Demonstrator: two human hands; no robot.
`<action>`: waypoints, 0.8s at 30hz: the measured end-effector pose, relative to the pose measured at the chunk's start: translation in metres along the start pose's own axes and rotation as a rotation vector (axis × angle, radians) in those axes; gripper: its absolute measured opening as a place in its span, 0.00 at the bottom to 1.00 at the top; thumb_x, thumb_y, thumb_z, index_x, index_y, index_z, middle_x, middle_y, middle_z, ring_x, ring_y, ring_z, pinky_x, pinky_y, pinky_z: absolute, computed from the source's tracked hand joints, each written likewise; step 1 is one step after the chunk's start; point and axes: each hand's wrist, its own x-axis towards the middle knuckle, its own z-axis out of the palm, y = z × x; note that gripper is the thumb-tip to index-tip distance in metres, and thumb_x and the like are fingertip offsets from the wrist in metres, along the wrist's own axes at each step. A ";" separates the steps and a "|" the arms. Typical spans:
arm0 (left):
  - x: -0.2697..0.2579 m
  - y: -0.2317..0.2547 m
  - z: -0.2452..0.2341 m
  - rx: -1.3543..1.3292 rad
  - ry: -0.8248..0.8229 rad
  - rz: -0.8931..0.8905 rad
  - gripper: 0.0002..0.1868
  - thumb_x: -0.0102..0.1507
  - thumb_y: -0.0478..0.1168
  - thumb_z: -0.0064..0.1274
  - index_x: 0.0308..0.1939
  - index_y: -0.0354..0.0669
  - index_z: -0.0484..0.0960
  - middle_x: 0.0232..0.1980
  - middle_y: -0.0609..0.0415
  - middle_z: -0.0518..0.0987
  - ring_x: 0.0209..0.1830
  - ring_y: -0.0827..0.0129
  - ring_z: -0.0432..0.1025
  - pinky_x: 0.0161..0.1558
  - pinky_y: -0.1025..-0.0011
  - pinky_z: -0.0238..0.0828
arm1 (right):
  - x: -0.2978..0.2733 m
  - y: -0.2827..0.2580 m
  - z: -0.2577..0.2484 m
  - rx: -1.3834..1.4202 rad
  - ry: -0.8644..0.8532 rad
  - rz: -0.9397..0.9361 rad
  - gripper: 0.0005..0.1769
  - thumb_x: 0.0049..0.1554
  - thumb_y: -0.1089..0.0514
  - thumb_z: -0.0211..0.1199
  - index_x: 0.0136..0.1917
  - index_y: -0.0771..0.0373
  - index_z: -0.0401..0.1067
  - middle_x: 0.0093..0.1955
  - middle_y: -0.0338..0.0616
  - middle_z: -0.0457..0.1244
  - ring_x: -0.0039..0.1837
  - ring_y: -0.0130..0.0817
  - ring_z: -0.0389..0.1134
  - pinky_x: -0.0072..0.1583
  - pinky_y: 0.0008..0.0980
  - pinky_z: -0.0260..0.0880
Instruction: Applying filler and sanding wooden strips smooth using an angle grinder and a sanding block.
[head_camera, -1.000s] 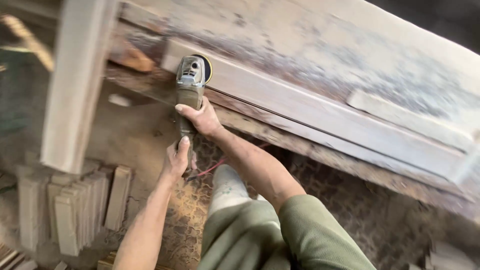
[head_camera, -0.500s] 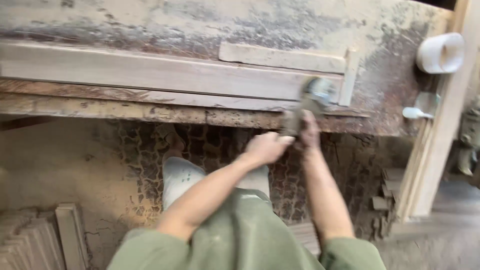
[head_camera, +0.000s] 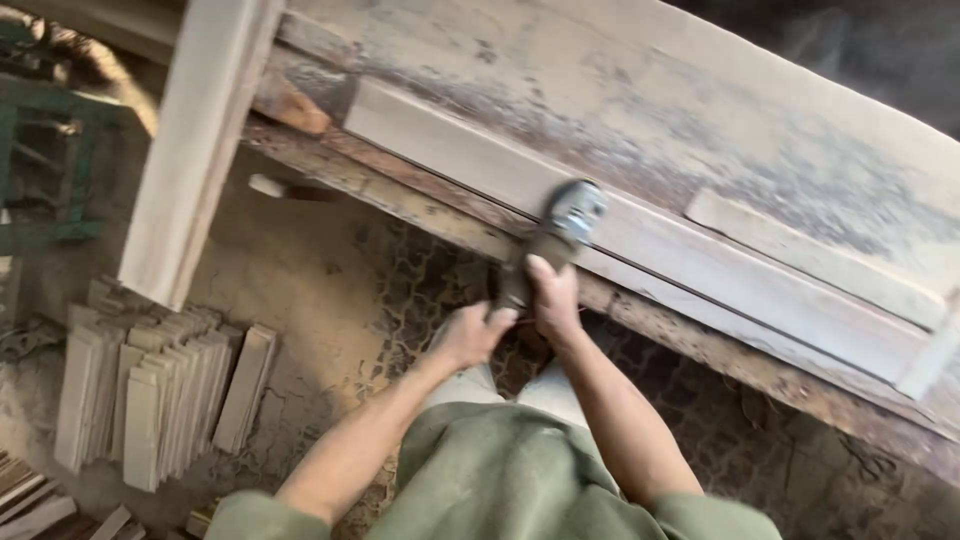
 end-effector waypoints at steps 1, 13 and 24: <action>0.005 -0.025 -0.029 -0.078 0.078 -0.064 0.35 0.63 0.69 0.49 0.37 0.37 0.84 0.33 0.36 0.83 0.40 0.45 0.80 0.40 0.53 0.76 | 0.002 -0.006 0.051 0.031 -0.157 -0.005 0.23 0.54 0.53 0.75 0.59 0.64 0.74 0.50 0.50 0.70 0.50 0.38 0.71 0.56 0.46 0.75; -0.022 -0.010 -0.123 -0.395 0.373 -0.303 0.35 0.69 0.68 0.39 0.49 0.36 0.78 0.41 0.42 0.77 0.40 0.55 0.68 0.42 0.58 0.63 | 0.020 -0.020 0.209 -0.146 -0.607 0.132 0.26 0.42 0.41 0.78 0.48 0.57 0.80 0.43 0.49 0.72 0.49 0.46 0.75 0.56 0.49 0.75; -0.029 0.176 0.209 0.126 -0.305 0.053 0.35 0.66 0.65 0.43 0.41 0.31 0.83 0.42 0.30 0.83 0.51 0.36 0.77 0.49 0.44 0.74 | -0.035 -0.081 -0.275 0.130 0.136 0.076 0.14 0.59 0.52 0.68 0.52 0.62 0.76 0.43 0.42 0.68 0.45 0.31 0.70 0.54 0.39 0.75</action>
